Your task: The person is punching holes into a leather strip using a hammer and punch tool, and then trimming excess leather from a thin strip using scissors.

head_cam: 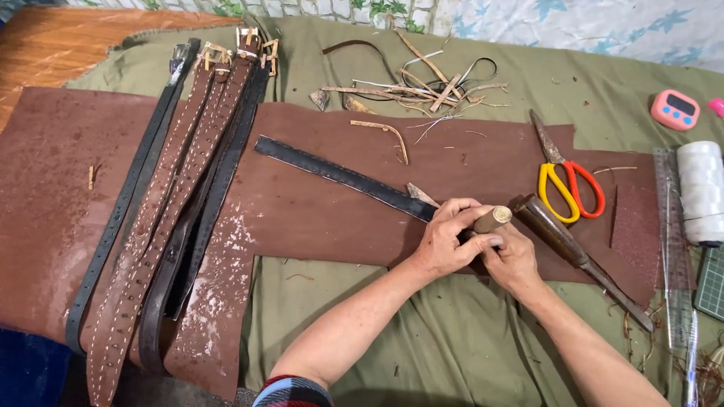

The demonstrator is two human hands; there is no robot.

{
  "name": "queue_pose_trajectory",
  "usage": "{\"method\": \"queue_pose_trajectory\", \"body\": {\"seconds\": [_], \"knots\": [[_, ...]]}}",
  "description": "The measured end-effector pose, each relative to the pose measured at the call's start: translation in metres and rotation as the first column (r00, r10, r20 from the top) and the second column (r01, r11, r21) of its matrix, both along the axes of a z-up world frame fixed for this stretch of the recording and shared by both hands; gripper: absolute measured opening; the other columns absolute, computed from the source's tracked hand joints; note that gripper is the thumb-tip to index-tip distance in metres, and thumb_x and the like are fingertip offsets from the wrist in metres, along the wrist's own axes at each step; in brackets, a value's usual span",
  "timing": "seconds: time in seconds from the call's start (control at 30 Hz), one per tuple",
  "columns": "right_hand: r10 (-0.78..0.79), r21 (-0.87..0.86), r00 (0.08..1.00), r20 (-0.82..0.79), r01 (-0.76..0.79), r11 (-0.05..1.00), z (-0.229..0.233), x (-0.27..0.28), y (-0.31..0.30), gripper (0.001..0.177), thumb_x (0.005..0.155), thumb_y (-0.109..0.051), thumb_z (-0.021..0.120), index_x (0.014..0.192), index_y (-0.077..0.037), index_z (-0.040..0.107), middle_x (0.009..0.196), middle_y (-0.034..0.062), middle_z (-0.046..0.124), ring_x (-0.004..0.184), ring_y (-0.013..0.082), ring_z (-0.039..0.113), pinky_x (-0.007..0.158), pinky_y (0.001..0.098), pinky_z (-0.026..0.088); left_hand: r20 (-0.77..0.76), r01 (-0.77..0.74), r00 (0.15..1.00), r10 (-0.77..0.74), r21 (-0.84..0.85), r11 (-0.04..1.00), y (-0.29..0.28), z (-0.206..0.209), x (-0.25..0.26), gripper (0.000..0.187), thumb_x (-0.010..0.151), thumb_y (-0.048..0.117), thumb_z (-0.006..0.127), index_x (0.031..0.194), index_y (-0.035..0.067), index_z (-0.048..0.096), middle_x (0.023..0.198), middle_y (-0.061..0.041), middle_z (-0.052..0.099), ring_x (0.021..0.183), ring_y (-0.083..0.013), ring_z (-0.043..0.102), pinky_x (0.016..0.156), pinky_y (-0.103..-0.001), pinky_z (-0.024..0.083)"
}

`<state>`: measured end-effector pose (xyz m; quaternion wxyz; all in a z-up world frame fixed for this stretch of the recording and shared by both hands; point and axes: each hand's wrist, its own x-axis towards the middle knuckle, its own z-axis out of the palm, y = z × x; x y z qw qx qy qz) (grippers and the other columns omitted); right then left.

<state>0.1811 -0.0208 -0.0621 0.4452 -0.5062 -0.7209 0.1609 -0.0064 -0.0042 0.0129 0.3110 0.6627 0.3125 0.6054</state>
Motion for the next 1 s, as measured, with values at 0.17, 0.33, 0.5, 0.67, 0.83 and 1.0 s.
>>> {"method": "queue_pose_trajectory", "body": {"seconds": [0.17, 0.33, 0.5, 0.67, 0.83, 1.0], "knots": [[0.005, -0.033, 1.0, -0.025, -0.005, 0.999, -0.001, 0.001, 0.001, 0.006, 0.089, -0.008, 0.076, 0.093, -0.01, 0.079, 0.092, 0.0126, 0.072, 0.091, 0.0369, 0.072, 0.075, 0.044, 0.057, 0.091, -0.01, 0.996, 0.011, -0.012, 1.0, 0.005, 0.018, -0.011, 0.04, 0.093, 0.031, 0.075, 0.13, 0.019, 0.071, 0.109, -0.006, 0.069, 0.103, -0.0255, 0.07, 0.095, -0.041, 0.055], [-0.008, -0.008, 1.0, 0.005, 0.008, 1.0, 0.041, -0.018, -0.005, 0.009, 0.088, -0.013, 0.081, 0.095, -0.008, 0.08, 0.09, 0.0163, 0.072, 0.089, 0.0382, 0.072, 0.073, 0.0448, 0.058, 0.059, -0.173, 0.983, 0.173, -0.003, 0.985, 0.031, 0.031, -0.041, 0.018, 0.1, 0.017, 0.068, 0.115, 0.015, 0.077, 0.101, -0.006, 0.072, 0.094, -0.0272, 0.073, 0.085, -0.037, 0.058], [-0.03, -0.047, 1.0, 0.01, 0.03, 0.998, 0.066, -0.031, -0.007, 0.007, 0.088, -0.02, 0.082, 0.093, -0.016, 0.083, 0.082, 0.0066, 0.075, 0.084, 0.0288, 0.075, 0.074, 0.0372, 0.06, -0.167, -0.609, 0.643, 0.748, 0.481, 0.631, 0.149, 0.036, -0.169, 0.011, 0.09, 0.01, 0.071, 0.097, 0.017, 0.074, 0.093, -0.007, 0.068, 0.088, -0.0315, 0.065, 0.085, -0.047, 0.05], [-0.087, -0.09, 0.988, 0.127, 0.099, 0.991, 0.067, -0.031, -0.002, 0.016, 0.086, -0.028, 0.082, 0.08, -0.013, 0.081, 0.073, 0.0106, 0.074, 0.076, 0.0303, 0.074, 0.071, 0.0379, 0.059, -0.369, -0.678, 0.284, 0.885, 0.576, 0.458, 0.273, 0.006, -0.338, 0.014, 0.09, 0.009, 0.07, 0.103, 0.015, 0.072, 0.099, -0.009, 0.066, 0.09, -0.036, 0.066, 0.08, -0.052, 0.054], [-0.028, -0.213, 0.972, 0.233, 0.078, 0.974, 0.05, -0.019, -0.001, 0.013, 0.091, -0.027, 0.072, 0.097, -0.017, 0.077, 0.108, -0.0056, 0.076, 0.095, 0.0124, 0.074, 0.075, 0.0303, 0.056, -0.878, -0.918, 0.201, 0.434, -0.014, 0.396, 0.305, 0.037, -0.364, 0.039, 0.091, 0.024, 0.078, 0.129, 0.02, 0.069, 0.15, -0.01, 0.053, 0.134, -0.0355, 0.045, 0.111, -0.052, 0.035], [0.018, -0.192, 0.998, 0.06, -0.006, 0.981, 0.056, -0.021, -0.001, 0.015, 0.091, -0.019, 0.071, 0.104, -0.013, 0.076, 0.104, -0.0002, 0.074, 0.09, 0.0135, 0.076, 0.081, 0.0249, 0.059, -0.848, -0.887, 0.295, 0.441, -0.071, 0.455, 0.33, 0.0, -0.397, 0.045, 0.088, 0.025, 0.084, 0.131, 0.019, 0.071, 0.125, -0.022, 0.067, 0.116, -0.0378, 0.052, 0.1, -0.056, 0.04]]}}
